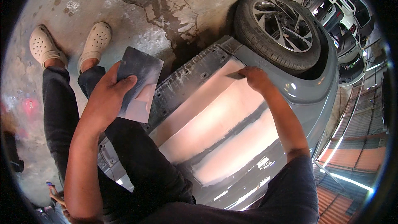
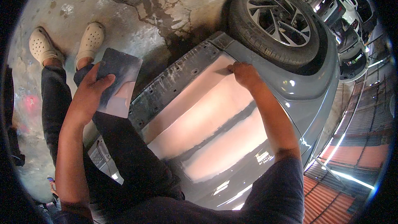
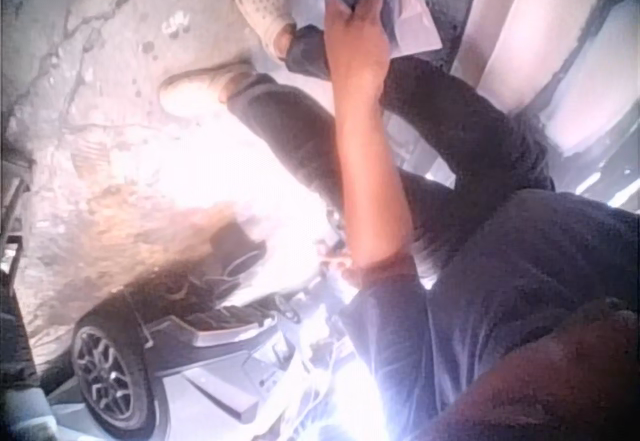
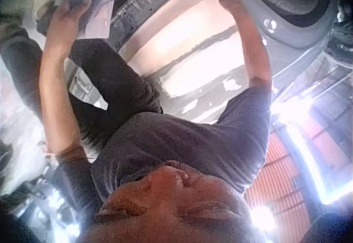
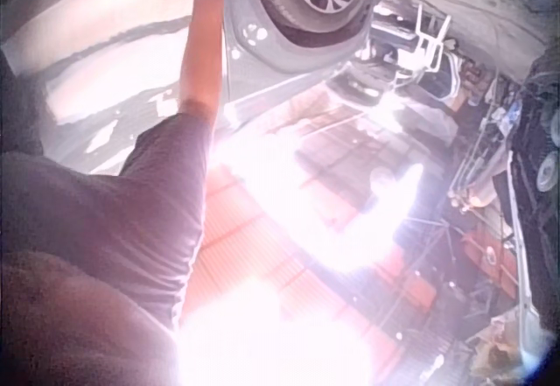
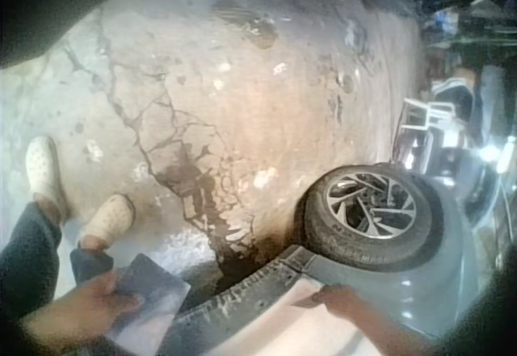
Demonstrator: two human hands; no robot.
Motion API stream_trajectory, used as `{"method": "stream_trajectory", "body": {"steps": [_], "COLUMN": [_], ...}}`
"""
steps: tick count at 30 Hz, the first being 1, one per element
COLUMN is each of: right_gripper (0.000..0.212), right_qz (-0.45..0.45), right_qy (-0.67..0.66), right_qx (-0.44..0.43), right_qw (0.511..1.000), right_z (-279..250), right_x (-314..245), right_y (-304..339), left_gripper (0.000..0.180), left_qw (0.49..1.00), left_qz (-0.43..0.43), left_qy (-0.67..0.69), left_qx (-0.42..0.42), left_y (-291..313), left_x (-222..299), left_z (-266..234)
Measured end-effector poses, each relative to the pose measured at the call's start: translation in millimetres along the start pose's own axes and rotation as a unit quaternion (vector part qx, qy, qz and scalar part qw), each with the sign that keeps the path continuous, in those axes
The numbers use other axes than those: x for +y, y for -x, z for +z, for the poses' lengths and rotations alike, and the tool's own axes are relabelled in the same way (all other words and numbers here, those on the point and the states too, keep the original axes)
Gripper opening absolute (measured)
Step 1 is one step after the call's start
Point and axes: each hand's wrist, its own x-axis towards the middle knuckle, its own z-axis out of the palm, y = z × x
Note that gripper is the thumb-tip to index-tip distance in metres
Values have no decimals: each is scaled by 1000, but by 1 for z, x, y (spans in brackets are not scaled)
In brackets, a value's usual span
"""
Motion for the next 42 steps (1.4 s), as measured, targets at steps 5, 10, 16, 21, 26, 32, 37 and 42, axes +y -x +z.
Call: {"method": "stream_trajectory", "body": {"steps": [5,10,16,21,26,32,37,42], "right_gripper": [40,44,44,41,39,42,34,41], "right_qz": [22,4,-7,12,1,7,-16,-2], "right_qy": [-78,-58,-21,-22,25,-25,-369,-694], "right_qx": [-35,-80,-75,-92,-118,-182,-4,170], "right_qw": [996,995,997,995,993,983,929,699], "right_z": [-11,-1,15,14,9,-24,-66,-104], "right_x": [4,-4,-10,-13,-13,-23,-41,-147], "right_y": [-50,-83,-105,-105,-72,-8,35,50], "left_gripper": [37,50,49,43,32,46,52,48], "left_qw": [999,999,1000,999,998,1000,997,970], "left_qz": [28,18,7,32,44,20,21,55], "left_qy": [2,28,-16,-32,-46,-8,74,227], "left_qx": [23,-22,5,9,23,-5,21,72], "left_y": [7,1,7,8,4,6,-5,-21], "left_x": [0,-2,6,4,-2,-6,-23,-37], "left_z": [0,-7,-5,-4,-4,-9,2,10]}}
